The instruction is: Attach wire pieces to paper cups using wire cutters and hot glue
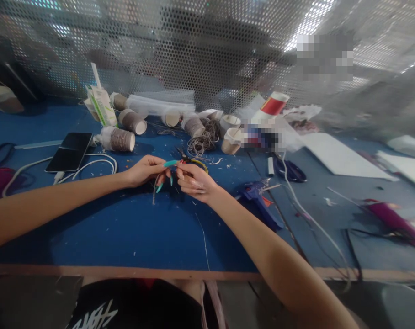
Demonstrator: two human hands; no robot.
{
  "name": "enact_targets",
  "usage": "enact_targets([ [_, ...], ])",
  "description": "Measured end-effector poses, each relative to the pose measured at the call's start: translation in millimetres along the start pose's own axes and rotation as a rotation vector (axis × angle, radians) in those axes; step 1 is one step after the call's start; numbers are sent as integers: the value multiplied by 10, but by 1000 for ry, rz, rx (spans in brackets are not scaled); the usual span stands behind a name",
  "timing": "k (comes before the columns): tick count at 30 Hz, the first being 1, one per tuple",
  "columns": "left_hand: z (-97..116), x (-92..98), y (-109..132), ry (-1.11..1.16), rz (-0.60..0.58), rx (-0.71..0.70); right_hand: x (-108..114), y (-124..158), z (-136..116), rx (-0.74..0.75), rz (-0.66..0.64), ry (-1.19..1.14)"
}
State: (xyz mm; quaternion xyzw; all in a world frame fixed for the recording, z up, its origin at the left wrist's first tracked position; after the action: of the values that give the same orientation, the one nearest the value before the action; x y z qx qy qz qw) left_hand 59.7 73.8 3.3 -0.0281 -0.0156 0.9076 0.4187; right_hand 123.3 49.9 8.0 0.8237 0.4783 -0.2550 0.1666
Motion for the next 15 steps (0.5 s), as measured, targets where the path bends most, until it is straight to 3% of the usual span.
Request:
enact_targets([
  [6, -76, -53, -15, 276, -55, 79, 43, -8, 18, 28, 56, 33],
  [15, -126, -46, 5, 351, -10, 143, -58, -22, 53, 103, -37, 8],
])
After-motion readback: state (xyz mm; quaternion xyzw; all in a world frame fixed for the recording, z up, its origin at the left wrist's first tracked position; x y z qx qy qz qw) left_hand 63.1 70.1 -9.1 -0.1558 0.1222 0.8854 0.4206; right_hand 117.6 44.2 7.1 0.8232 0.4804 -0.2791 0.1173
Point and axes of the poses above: each hand's wrist, its own y-axis away from the middle knuckle, its own x-axis out of the back of the hand, z = x × y, the point moved 9 cm from there along -y, towards the middle knuckle, and after that the axes turned 11 degrees about -z, right-handed, at the moved point
